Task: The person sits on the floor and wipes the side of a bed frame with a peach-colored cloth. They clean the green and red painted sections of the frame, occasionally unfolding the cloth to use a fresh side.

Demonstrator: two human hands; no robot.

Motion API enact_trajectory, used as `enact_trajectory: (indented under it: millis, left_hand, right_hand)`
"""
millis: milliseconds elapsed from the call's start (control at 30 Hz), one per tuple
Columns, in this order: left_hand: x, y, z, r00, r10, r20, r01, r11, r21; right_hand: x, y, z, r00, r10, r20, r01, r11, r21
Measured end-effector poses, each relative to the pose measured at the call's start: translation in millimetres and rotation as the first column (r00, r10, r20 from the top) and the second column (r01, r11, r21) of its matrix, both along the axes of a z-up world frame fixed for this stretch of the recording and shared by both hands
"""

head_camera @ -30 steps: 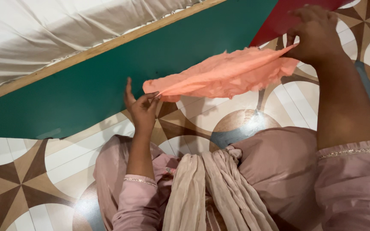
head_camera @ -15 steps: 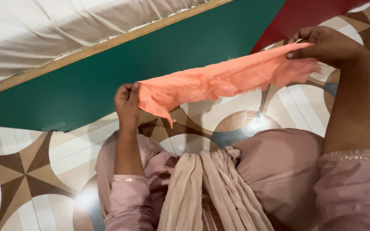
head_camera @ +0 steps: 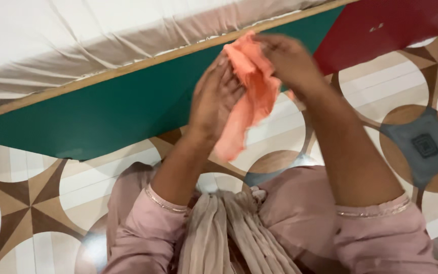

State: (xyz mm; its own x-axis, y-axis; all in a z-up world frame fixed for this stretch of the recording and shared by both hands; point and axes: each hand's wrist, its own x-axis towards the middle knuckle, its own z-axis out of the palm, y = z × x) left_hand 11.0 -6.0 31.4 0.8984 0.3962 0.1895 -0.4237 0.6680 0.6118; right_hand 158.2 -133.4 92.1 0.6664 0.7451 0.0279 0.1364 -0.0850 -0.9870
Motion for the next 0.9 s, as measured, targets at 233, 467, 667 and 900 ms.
enact_trajectory:
  millis: [233, 467, 667, 900]
  left_hand:
    - [-15.0, -8.2, 39.6, 0.976, -0.163, 0.145, 0.14, 0.978, 0.155]
    - [-32.2, -6.0, 35.6, 0.798, 0.598, 0.071, -0.281, 0.265, 0.922]
    - [-21.4, 32.9, 34.9, 0.962, 0.27, -0.045, 0.009, 0.133, 0.991]
    - [-12.1, 43.9, 14.6, 0.87, 0.457, -0.185, 0.085, 0.231, 0.969]
  right_hand:
    - [-19.9, -8.7, 21.3, 0.865, 0.293, 0.408, -0.283, 0.955, -0.086]
    - [5.8, -35.9, 20.6, 0.941, 0.305, 0.147, -0.31, 0.951, 0.007]
    - [12.5, -46.4, 26.6, 0.945, 0.277, 0.173, -0.278, 0.96, -0.015]
    - [56.8, -77.9, 8.9, 0.917, 0.15, 0.37, -0.115, 0.987, -0.116]
